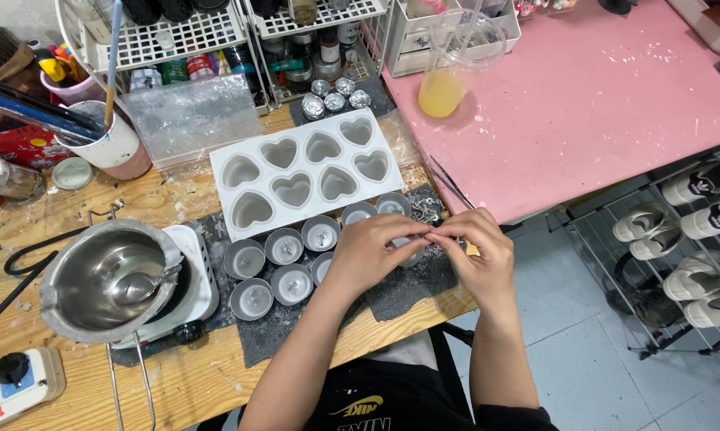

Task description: Preparing candle wicks by inserting them into metal bases and arranging them in small metal containers at a craft table.

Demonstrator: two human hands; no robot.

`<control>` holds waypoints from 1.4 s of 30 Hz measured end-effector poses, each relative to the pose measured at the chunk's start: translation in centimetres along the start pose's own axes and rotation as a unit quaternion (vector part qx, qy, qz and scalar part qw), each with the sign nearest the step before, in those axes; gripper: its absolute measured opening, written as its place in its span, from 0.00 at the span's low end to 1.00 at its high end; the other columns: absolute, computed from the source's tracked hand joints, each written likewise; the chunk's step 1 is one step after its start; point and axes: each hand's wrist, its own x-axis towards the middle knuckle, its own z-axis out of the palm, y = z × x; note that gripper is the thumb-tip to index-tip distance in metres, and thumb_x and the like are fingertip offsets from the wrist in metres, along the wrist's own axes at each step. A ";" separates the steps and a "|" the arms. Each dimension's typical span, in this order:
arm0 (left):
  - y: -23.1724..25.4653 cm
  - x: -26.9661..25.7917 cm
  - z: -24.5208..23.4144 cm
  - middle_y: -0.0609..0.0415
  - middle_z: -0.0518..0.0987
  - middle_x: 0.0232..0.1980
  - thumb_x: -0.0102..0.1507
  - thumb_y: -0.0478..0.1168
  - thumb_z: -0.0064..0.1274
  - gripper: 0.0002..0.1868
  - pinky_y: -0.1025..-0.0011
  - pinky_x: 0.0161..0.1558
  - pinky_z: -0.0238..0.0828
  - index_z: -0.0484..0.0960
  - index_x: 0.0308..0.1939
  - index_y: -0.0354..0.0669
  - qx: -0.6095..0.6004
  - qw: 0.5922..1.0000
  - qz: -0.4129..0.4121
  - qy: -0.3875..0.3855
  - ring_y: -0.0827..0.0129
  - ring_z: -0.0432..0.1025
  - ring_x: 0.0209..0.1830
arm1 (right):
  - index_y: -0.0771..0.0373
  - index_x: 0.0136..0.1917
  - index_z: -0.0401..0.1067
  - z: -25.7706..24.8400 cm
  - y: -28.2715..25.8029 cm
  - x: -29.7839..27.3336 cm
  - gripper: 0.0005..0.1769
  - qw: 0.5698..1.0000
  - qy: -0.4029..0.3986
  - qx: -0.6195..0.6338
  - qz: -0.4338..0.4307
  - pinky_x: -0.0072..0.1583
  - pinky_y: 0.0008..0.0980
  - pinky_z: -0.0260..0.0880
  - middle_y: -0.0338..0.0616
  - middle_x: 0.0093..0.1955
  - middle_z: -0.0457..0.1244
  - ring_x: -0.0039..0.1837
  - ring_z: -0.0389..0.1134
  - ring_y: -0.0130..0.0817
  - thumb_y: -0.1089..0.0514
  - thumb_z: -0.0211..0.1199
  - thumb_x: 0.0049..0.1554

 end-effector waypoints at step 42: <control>-1.1 0.4 0.9 0.53 0.88 0.47 0.61 0.33 0.64 0.12 0.74 0.48 0.80 0.88 0.48 0.38 -0.212 0.969 -0.089 0.090 0.75 0.81 0.44 | 0.71 0.49 0.77 0.4 1.2 1.7 0.05 0.983 -0.027 0.138 0.114 0.51 0.24 0.70 0.44 0.50 0.69 0.51 0.70 0.27 0.72 0.68 0.57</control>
